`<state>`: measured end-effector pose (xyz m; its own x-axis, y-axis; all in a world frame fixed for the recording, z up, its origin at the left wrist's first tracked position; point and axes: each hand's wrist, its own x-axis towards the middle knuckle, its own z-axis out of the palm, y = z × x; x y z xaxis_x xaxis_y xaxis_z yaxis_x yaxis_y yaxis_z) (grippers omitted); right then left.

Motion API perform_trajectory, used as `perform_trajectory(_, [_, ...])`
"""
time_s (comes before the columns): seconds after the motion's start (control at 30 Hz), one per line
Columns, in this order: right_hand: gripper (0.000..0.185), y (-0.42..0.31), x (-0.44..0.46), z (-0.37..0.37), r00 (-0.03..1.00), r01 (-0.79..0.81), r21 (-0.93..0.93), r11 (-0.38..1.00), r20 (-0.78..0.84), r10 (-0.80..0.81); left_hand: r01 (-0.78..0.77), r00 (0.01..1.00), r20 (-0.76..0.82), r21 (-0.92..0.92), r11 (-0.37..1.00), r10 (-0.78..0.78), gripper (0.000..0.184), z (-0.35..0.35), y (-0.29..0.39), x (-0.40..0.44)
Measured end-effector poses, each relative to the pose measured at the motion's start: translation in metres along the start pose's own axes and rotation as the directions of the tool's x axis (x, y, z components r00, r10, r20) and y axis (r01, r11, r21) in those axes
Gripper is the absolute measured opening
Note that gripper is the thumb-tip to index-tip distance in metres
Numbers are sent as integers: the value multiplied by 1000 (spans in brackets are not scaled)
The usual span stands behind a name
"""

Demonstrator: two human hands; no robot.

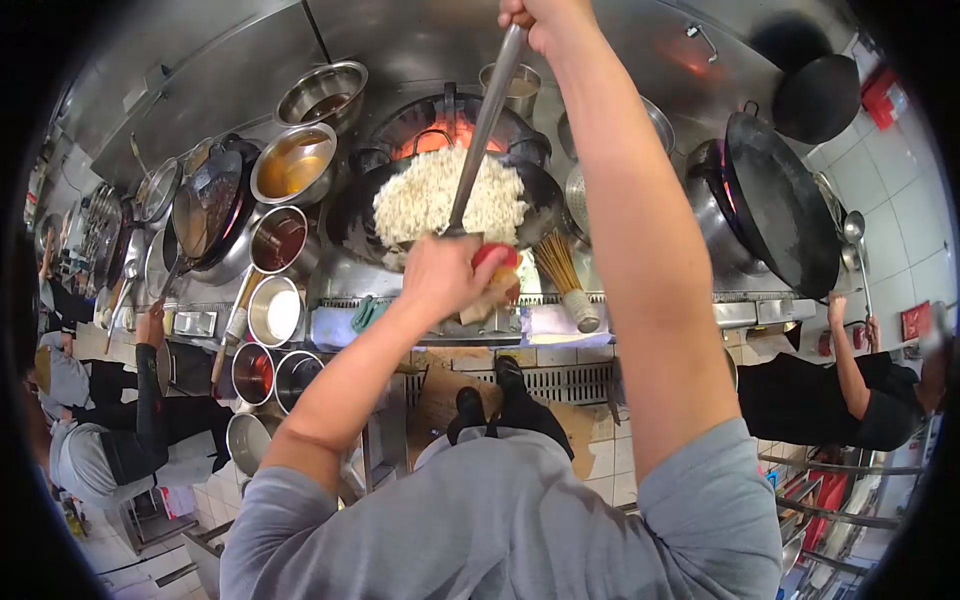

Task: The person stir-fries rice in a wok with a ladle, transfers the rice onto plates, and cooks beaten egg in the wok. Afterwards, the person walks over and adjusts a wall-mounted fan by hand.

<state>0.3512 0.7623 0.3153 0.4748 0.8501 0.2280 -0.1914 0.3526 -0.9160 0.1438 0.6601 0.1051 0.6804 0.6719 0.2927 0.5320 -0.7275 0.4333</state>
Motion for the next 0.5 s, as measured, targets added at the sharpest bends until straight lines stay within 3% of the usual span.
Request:
perform_trajectory(0.03, [29, -2, -8, 5, 998, 55, -2, 999, -33, -55, -33, 998, -60, 18, 999, 34, 39, 2, -4, 9])
perform_trajectory(0.07, [20, 35, 23, -17, 979, 191, 16, 981, 68, -192, -69, 989, -126, 38, 997, 73, 39, 6, -7, 14])
perform_trajectory(0.1, [20, 43, -7, 3, 979, 190, -119, 974, -45, -197, -142, 966, -207, 80, 987, 156, 36, 38, -27, 15])
perform_trajectory(0.13, [20, 59, -52, 23, 964, 153, -252, 956, -173, -200, -121, 976, -156, 184, 976, 150, 35, 70, -38, 0])
perform_trajectory(0.2, [21, 93, -79, 15, 915, 317, -241, 917, -177, -362, -24, 958, -281, 105, 994, 53, 37, 125, -49, -38])
perform_trajectory(0.23, [21, 89, -92, 12, 934, 332, -89, 939, -110, -341, -24, 991, -129, 113, 993, 38, 38, 124, -46, -57])
perform_trajectory(0.3, [21, 61, -102, 8, 968, 238, -97, 966, -60, -245, -21, 969, 248, 138, 990, -14, 40, 94, -24, -91])
perform_trajectory(0.33, [22, 41, -101, 9, 988, 151, -105, 983, -7, -153, -287, 875, -364, 144, 947, 321, 40, 86, -20, -82])
perform_trajectory(0.37, [22, 20, -102, 10, 996, 88, -150, 985, 29, -85, -100, 994, -36, 37, 994, 101, 39, 28, 3, -64])
perform_trajectory(0.4, [23, 7, -101, 12, 995, 97, -155, 983, 28, -94, 120, 943, 312, 1, 993, -114, 38, -26, 19, -38])
perform_trajectory(0.47, [24, -13, -95, 8, 969, 245, -79, 966, 65, -240, -23, 999, 25, 18, 1000, 23, 35, -34, -4, 2])
perform_trajectory(0.5, [24, -3, -101, 21, 943, 303, -198, 932, -79, -323, -91, 994, -59, 103, 991, 97, 34, -16, -18, 8])
